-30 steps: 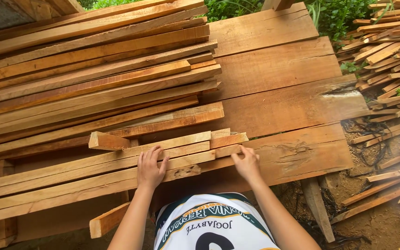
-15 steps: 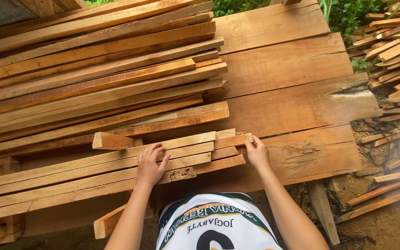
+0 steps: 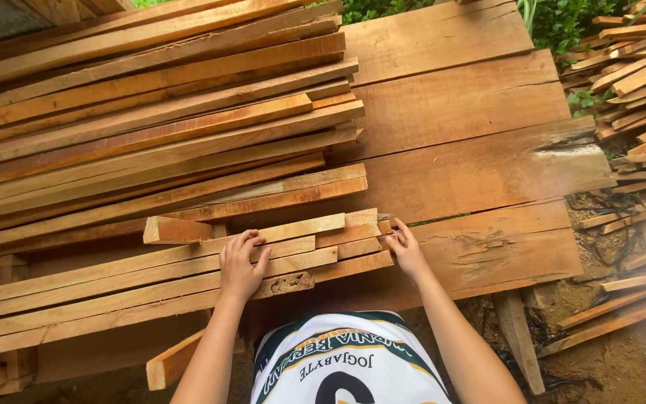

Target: The person is manually arranging and aligning a stack of long wooden slats on a storage rack.

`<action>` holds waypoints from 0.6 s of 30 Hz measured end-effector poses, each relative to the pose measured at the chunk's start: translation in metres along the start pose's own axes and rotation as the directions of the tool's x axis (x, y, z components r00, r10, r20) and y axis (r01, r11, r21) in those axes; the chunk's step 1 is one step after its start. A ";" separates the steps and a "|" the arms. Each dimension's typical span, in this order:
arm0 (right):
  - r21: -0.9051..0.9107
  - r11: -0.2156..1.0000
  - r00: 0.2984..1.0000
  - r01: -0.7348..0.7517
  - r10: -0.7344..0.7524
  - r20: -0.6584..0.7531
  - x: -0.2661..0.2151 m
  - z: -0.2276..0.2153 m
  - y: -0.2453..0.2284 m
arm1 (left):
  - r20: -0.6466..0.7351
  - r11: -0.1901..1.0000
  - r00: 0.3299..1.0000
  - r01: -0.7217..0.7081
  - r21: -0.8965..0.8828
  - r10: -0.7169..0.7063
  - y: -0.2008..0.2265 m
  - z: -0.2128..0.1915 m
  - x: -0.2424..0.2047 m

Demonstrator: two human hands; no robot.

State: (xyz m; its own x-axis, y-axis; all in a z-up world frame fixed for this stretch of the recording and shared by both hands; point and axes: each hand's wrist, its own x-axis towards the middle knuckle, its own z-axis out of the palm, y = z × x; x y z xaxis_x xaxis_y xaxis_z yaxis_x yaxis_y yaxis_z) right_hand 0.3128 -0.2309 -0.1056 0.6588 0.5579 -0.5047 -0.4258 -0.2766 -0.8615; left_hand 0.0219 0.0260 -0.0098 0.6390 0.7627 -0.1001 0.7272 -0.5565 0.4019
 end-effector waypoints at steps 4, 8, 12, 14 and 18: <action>-0.006 0.999 0.999 -0.035 0.035 0.002 0.014 -0.006 0.020 | 0.013 1.000 1.000 0.026 -0.012 -0.026 0.003 -0.002 -0.002; 0.156 0.960 0.970 -0.232 0.239 -0.031 0.028 0.006 0.016 | 0.040 0.998 0.998 0.059 -0.027 -0.058 0.002 0.001 -0.001; 0.190 0.974 0.985 -0.127 0.146 -0.092 0.063 0.007 0.061 | 0.059 0.996 0.994 0.089 -0.025 -0.088 0.003 0.005 0.000; 0.111 0.992 0.991 -0.058 0.070 -0.110 0.045 0.013 0.040 | 0.061 0.995 0.993 0.098 -0.022 -0.097 0.007 0.001 0.001; 0.001 0.998 0.989 0.063 -0.062 -0.132 0.034 0.024 0.020 | 0.071 0.992 0.990 0.124 -0.005 -0.123 0.013 -0.003 0.004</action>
State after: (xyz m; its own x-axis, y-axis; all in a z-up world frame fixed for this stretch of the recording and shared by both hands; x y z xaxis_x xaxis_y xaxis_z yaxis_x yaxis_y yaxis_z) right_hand 0.3118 -0.1989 -0.1384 0.7603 0.4656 -0.4529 -0.3838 -0.2405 -0.8915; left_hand 0.0335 0.0225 -0.0026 0.5608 0.8001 -0.2129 0.7995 -0.4564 0.3905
